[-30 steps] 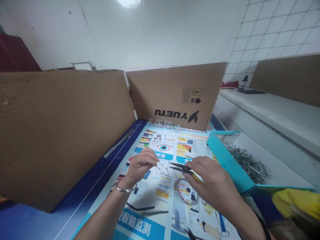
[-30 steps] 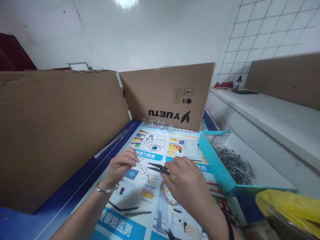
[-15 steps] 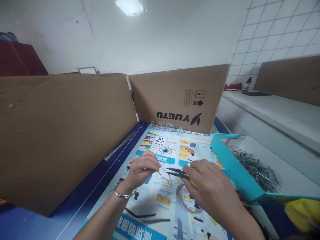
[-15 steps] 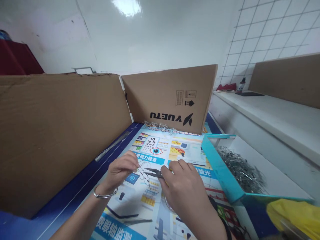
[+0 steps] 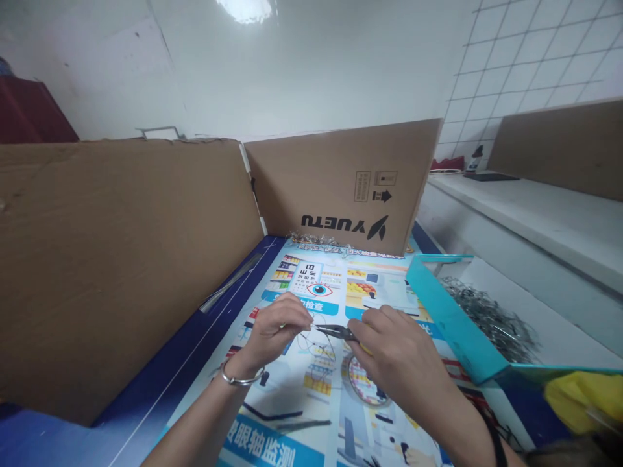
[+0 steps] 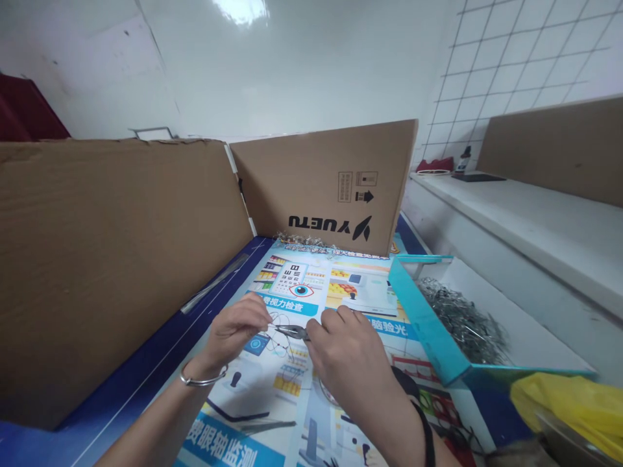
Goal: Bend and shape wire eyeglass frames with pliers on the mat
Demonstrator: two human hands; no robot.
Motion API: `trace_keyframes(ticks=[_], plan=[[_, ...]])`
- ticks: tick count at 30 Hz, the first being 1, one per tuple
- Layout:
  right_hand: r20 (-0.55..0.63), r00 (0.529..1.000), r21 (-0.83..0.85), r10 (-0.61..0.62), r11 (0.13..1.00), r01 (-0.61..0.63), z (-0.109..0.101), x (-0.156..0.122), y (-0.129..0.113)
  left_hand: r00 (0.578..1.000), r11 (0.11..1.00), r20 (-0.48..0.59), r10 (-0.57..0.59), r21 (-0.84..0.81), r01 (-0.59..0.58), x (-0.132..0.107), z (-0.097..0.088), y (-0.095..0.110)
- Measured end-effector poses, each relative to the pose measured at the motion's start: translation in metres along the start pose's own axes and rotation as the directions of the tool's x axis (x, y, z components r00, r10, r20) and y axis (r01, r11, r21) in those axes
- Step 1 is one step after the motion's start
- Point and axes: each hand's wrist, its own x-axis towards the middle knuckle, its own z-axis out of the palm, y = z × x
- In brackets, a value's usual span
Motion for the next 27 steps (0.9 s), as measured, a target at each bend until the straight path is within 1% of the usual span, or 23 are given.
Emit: trace_keyframes(ticks=[3, 6, 9, 11, 13, 14, 15, 16, 17, 19, 20, 21, 22, 23, 25, 27], plan=[[-0.005, 1.0, 0.006, -0.004, 1.0, 0.004, 0.002, 0.001, 0.002, 1.0, 1.0, 0.001, -0.025, 0.011, 0.025, 0.0, 0.002, 0.0], [0.032, 0.999, 0.004, 0.011, 1.0, -0.011, 0.008, 0.001, 0.006, 0.998, 0.997, -0.013, -0.068, 0.033, 0.068, -0.001, 0.005, -0.001], [0.116, 0.992, -0.018, 0.047, 0.999, -0.046, 0.021, 0.002, 0.011, 0.993, 0.989, -0.016, -0.113, 0.092, 0.114, -0.003, 0.008, -0.007], [0.172, 0.982, -0.023, 0.077, 0.997, -0.074, 0.034, 0.002, 0.014, 0.988, 0.978, -0.022, -0.155, 0.14, 0.157, -0.007, 0.01, -0.014], [0.233, 0.962, -0.036, 0.14, 0.99, -0.135, 0.047, 0.003, 0.018, 0.97, 0.953, -0.065, -0.234, 0.182, 0.242, -0.013, 0.012, -0.026], [0.269, 0.947, -0.041, 0.173, 0.985, -0.169, 0.053, 0.003, 0.02, 0.949, 0.927, -0.107, -0.297, 0.204, 0.313, -0.017, 0.013, -0.033], [0.31, 0.93, -0.043, 0.196, 0.98, -0.193, 0.059, 0.003, 0.022, 0.916, 0.893, -0.149, -0.373, 0.212, 0.398, -0.022, 0.014, -0.041], [0.35, 0.912, -0.045, 0.214, 0.976, -0.212, 0.063, 0.003, 0.025, 0.869, 0.851, -0.201, -0.453, 0.193, 0.488, -0.026, 0.016, -0.049], [0.379, 0.897, -0.046, 0.227, 0.973, -0.227, 0.067, 0.003, 0.027, 0.812, 0.804, -0.247, -0.529, 0.16, 0.573, -0.031, 0.017, -0.057], [0.433, 0.872, -0.043, 0.23, 0.971, -0.235, 0.071, 0.001, 0.032, 0.691, 0.701, -0.284, -0.665, 0.084, 0.708, -0.038, 0.019, -0.07], [0.457, 0.859, -0.047, 0.229, 0.971, -0.234, 0.072, 0.0, 0.034, 0.647, 0.661, -0.285, -0.707, 0.058, 0.748, -0.041, 0.019, -0.075], [0.477, 0.849, -0.052, 0.225, 0.972, -0.228, 0.073, -0.001, 0.035, 0.613, 0.633, -0.292, -0.734, 0.033, 0.774, -0.043, 0.019, -0.079], [0.495, 0.841, -0.06, 0.219, 0.974, -0.218, 0.073, -0.001, 0.036, 0.59, 0.615, -0.295, -0.751, 0.01, 0.788, -0.044, 0.019, -0.082], [0.509, 0.835, -0.068, 0.209, 0.977, -0.203, 0.072, -0.002, 0.036, 0.576, 0.606, -0.296, -0.762, -0.011, 0.795, -0.045, 0.019, -0.083], [0.532, 0.831, -0.071, 0.165, 0.986, -0.151, 0.071, -0.003, 0.036, 0.561, 0.599, -0.297, -0.773, -0.048, 0.799, -0.047, 0.019, -0.084], [0.565, 0.82, -0.048, 0.087, 0.996, -0.073, 0.069, -0.004, 0.034, 0.55, 0.594, -0.299, -0.78, -0.075, 0.801, -0.048, 0.02, -0.085]])
